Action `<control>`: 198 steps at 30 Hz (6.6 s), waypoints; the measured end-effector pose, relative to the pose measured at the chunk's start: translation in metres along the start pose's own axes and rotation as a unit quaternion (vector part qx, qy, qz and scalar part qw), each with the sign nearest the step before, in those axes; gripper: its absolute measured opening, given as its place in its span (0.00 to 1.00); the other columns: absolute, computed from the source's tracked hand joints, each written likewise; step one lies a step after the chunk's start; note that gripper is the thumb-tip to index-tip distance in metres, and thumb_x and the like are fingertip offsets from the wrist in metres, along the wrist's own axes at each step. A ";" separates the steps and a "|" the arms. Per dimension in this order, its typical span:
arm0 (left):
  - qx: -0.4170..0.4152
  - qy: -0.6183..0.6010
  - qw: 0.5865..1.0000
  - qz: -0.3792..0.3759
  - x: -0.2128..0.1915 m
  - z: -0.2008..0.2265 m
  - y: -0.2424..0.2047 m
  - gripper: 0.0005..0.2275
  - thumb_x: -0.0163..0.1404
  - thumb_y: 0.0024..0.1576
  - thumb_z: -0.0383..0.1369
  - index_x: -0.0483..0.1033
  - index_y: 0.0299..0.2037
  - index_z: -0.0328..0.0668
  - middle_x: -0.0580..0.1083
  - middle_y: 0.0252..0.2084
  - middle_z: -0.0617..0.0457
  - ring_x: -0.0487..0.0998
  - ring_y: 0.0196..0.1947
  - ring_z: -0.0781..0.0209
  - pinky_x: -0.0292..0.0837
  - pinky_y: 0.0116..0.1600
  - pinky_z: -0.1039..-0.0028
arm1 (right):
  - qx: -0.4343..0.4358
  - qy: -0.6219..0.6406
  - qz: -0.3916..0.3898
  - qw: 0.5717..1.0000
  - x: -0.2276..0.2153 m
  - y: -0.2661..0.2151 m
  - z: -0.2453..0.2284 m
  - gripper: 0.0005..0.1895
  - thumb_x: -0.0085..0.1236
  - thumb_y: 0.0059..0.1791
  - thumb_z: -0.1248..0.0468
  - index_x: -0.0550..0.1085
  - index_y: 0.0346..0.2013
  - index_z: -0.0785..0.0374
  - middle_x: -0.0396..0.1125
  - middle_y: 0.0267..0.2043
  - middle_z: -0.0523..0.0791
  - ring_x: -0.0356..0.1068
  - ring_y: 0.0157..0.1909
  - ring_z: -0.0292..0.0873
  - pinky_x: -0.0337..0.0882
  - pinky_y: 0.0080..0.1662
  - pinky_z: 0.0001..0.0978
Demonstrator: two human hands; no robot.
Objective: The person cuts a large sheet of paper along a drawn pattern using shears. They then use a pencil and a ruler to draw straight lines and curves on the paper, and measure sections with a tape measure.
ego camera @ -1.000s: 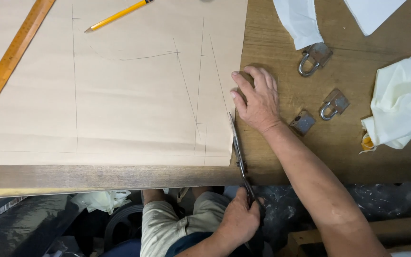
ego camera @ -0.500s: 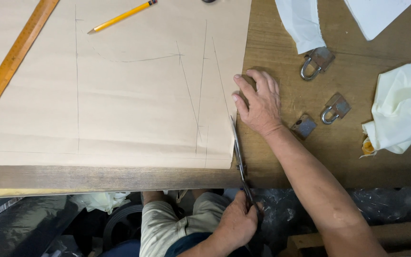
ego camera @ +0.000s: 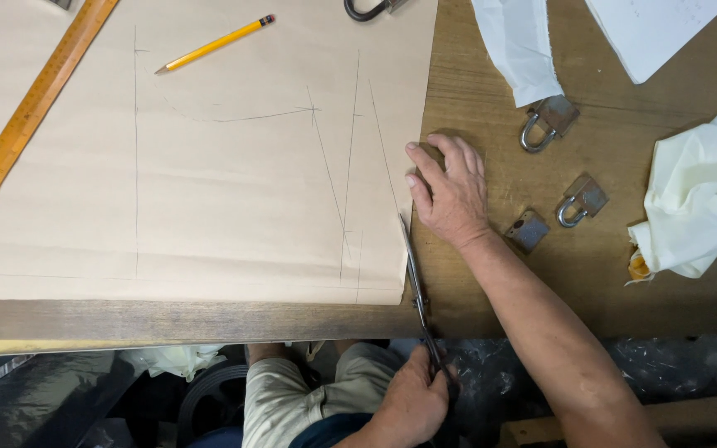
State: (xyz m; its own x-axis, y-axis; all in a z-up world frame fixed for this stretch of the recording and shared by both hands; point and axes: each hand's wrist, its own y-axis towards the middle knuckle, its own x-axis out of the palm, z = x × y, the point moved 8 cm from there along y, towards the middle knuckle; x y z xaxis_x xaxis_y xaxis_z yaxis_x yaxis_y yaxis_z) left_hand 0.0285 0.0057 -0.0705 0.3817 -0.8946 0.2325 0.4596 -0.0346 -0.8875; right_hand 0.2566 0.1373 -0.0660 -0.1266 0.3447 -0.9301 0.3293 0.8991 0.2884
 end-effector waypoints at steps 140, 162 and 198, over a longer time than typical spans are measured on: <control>0.018 0.001 0.997 0.073 -0.083 0.123 0.035 0.08 0.45 0.59 0.37 0.77 0.42 0.52 0.82 0.37 0.61 0.82 0.39 0.66 0.74 0.48 0.76 | 0.045 0.025 -0.029 0.998 0.009 0.000 0.012 0.32 0.44 0.52 0.50 0.67 0.64 0.67 0.65 0.63 0.54 0.62 0.64 0.57 0.59 0.67 0.54; 0.065 -0.140 0.987 0.048 -0.085 0.129 0.055 0.05 0.42 0.62 0.29 0.72 0.42 0.44 0.77 0.32 0.54 0.80 0.31 0.66 0.75 0.36 0.76 | 0.053 0.029 -0.022 0.998 0.012 -0.002 0.015 0.32 0.42 0.53 0.47 0.67 0.65 0.65 0.65 0.62 0.53 0.63 0.64 0.57 0.61 0.66 0.53; 0.243 -0.506 0.824 0.071 0.019 0.276 0.141 0.16 0.44 0.64 0.36 0.62 0.59 0.40 0.80 0.46 0.45 0.82 0.46 0.59 0.80 0.45 0.76 | 0.050 -0.298 -0.116 0.946 -0.035 0.063 0.016 0.47 0.29 0.48 0.25 0.63 0.69 0.51 0.62 0.68 0.39 0.59 0.72 0.43 0.55 0.71 0.40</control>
State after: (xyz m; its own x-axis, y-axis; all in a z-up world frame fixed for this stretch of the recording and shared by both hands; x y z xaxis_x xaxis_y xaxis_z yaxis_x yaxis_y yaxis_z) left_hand 0.3218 0.1070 -0.0819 0.8203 -0.0351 0.5709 0.5254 0.4408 -0.7278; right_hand 0.2963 0.1774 -0.0188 0.3344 -0.0994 -0.9372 0.4478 0.8918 0.0652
